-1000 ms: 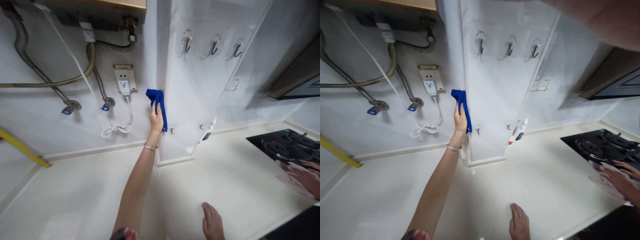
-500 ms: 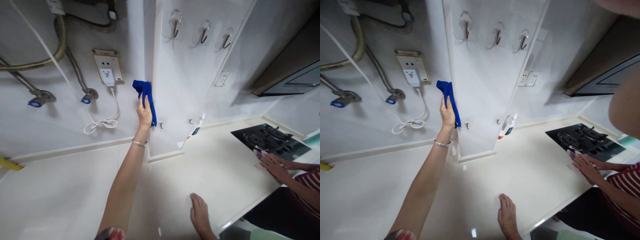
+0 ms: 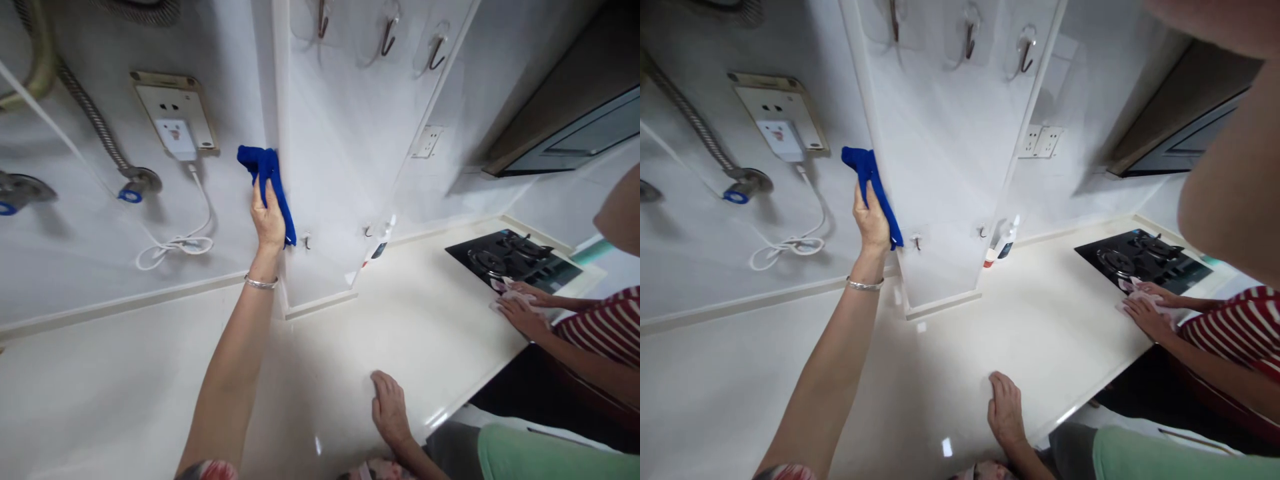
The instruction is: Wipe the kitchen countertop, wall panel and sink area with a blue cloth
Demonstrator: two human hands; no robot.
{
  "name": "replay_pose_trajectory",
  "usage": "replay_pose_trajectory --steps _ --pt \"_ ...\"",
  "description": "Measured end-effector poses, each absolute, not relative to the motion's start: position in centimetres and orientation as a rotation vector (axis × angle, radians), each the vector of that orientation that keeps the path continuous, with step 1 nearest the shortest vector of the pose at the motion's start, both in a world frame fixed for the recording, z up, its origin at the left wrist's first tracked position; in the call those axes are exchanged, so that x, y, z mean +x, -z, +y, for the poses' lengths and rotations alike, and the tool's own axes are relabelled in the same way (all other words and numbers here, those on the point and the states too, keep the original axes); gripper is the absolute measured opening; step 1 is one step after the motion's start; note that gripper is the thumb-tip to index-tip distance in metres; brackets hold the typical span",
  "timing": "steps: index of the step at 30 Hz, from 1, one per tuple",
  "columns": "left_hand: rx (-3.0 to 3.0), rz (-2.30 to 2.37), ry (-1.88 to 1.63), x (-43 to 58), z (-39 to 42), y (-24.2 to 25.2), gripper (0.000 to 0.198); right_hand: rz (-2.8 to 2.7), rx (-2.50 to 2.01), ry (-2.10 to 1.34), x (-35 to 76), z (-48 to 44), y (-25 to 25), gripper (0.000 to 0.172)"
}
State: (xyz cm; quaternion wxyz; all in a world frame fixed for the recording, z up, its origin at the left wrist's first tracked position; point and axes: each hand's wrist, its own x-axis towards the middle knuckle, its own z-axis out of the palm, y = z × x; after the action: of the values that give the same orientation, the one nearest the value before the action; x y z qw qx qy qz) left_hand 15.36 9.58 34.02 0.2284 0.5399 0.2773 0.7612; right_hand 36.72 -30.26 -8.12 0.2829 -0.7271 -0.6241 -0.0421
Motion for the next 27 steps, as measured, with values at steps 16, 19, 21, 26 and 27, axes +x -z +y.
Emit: replay_pose_trajectory --steps 16,19,21,26,27 --pt "1.488 0.797 -2.079 15.5 10.2 -32.8 0.064 -1.679 -1.929 0.11 36.9 -30.2 7.9 0.061" --pt "1.448 0.789 -2.083 15.6 10.5 -32.4 0.065 -1.676 -1.952 0.072 36.9 -30.3 7.7 0.058" --pt "1.437 0.789 -2.075 15.6 10.5 -32.2 0.067 -1.67 -1.96 0.064 36.8 -30.4 7.7 0.058" --pt "1.432 0.819 -2.067 15.6 10.3 -32.1 0.064 -1.678 -1.961 0.085 36.9 -30.4 8.2 0.059" --pt "1.436 0.817 -2.067 15.6 10.2 -32.1 0.064 -1.679 -1.959 0.093 36.9 -30.4 8.3 0.058"
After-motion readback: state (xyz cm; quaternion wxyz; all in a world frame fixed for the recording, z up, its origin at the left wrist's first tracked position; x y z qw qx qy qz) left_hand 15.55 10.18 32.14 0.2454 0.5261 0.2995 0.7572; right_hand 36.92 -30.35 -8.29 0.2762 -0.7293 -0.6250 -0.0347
